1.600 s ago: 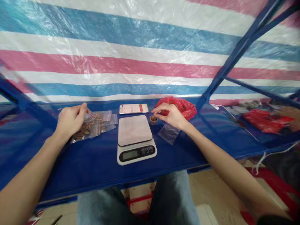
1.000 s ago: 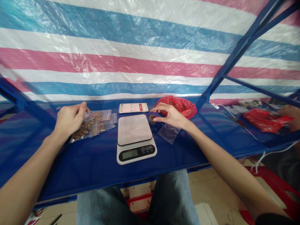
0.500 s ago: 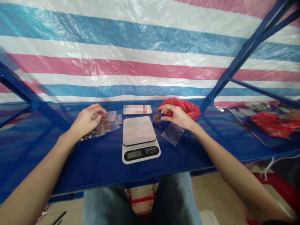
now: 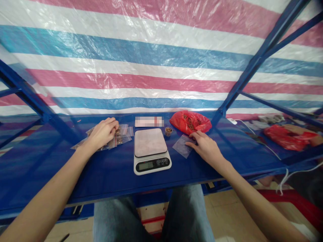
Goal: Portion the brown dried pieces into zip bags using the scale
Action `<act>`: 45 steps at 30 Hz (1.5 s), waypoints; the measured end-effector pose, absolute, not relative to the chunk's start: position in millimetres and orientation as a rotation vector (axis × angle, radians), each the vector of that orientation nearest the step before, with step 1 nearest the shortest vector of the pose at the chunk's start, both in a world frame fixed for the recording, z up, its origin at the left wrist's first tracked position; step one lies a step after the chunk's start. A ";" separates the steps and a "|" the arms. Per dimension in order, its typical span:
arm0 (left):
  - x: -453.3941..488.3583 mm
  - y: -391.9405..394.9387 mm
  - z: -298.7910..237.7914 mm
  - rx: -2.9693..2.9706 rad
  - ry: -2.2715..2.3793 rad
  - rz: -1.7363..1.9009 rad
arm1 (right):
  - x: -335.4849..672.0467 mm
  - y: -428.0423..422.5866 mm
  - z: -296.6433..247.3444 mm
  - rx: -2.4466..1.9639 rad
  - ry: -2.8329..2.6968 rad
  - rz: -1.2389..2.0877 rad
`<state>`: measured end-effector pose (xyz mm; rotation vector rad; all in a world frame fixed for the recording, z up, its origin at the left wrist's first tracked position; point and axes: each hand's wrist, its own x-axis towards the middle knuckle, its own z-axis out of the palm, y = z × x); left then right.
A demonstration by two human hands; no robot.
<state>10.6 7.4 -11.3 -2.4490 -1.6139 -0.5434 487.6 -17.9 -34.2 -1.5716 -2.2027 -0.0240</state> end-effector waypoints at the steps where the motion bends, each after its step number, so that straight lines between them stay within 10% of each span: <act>1: 11.0 6.1 -9.1 -2.415 -1.616 -0.577 | 488.7 -19.9 -37.1 -1.572 -2.212 -0.009; 15: 138.2 -10.9 54.8 -2.895 -1.174 -1.239 | 392.9 0.4 56.7 -0.868 -2.104 0.237; 45: 137.7 -9.4 3.5 -2.495 -1.071 -1.104 | 338.5 7.0 -5.8 -0.410 -2.082 -0.083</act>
